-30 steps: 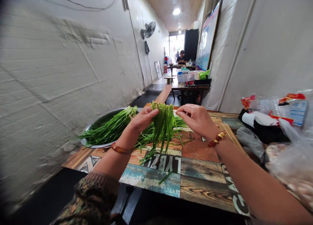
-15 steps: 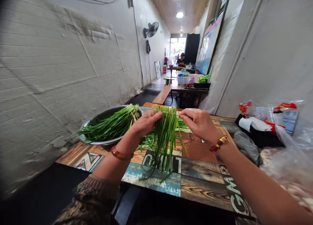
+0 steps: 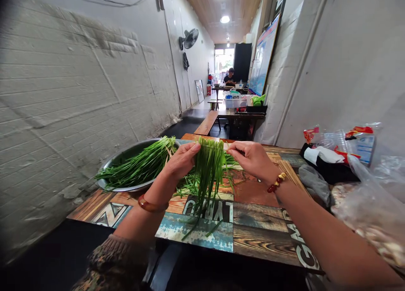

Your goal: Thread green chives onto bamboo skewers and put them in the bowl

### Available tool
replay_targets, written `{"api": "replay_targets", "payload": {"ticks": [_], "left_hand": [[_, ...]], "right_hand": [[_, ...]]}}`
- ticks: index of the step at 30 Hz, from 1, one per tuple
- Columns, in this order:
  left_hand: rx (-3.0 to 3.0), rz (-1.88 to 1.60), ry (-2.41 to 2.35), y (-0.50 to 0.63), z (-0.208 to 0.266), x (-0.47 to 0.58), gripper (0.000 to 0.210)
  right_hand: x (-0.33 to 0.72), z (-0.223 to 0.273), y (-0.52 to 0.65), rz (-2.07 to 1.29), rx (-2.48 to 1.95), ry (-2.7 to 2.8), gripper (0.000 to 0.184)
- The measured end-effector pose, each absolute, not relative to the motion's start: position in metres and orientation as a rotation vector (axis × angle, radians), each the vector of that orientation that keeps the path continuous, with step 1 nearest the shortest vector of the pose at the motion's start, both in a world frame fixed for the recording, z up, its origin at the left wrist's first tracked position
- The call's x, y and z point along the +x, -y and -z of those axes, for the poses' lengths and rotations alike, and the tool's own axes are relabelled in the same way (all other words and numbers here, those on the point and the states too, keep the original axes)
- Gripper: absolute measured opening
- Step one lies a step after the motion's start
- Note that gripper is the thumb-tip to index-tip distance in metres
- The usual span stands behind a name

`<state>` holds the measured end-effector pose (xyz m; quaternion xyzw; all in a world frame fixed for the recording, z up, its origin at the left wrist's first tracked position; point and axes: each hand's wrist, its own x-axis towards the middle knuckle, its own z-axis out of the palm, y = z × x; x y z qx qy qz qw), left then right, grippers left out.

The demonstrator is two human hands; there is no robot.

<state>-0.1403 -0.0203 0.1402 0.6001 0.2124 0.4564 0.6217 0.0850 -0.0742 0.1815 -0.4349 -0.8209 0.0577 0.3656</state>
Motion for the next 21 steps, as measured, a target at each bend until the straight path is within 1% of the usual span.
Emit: {"api": "replay_targets", "payload": {"ticks": [7,12,16,21], "left_hand": [[1.388,-0.996,-0.466,0.025,-0.142,-0.134,0.033],[1.368,-1.069,-0.452,0.026,-0.140,-0.134,0.030],[1.382,-1.101,-0.483,0.029,-0.139,-0.131,0.033],[1.379,-1.112,-0.455,0.035,-0.136,-0.123,0.036]], "right_hand": [[0.087,-0.177,0.075,-0.161,-1.118,2.105,0.023],[0.090,-0.176,0.074,-0.242,-1.188,2.071,0.023],[0.087,-0.178,0.073,-0.347,-1.194,2.057,0.025],[0.079,-0.174,0.064,-0.405,-1.163,2.037,0.022]]}}
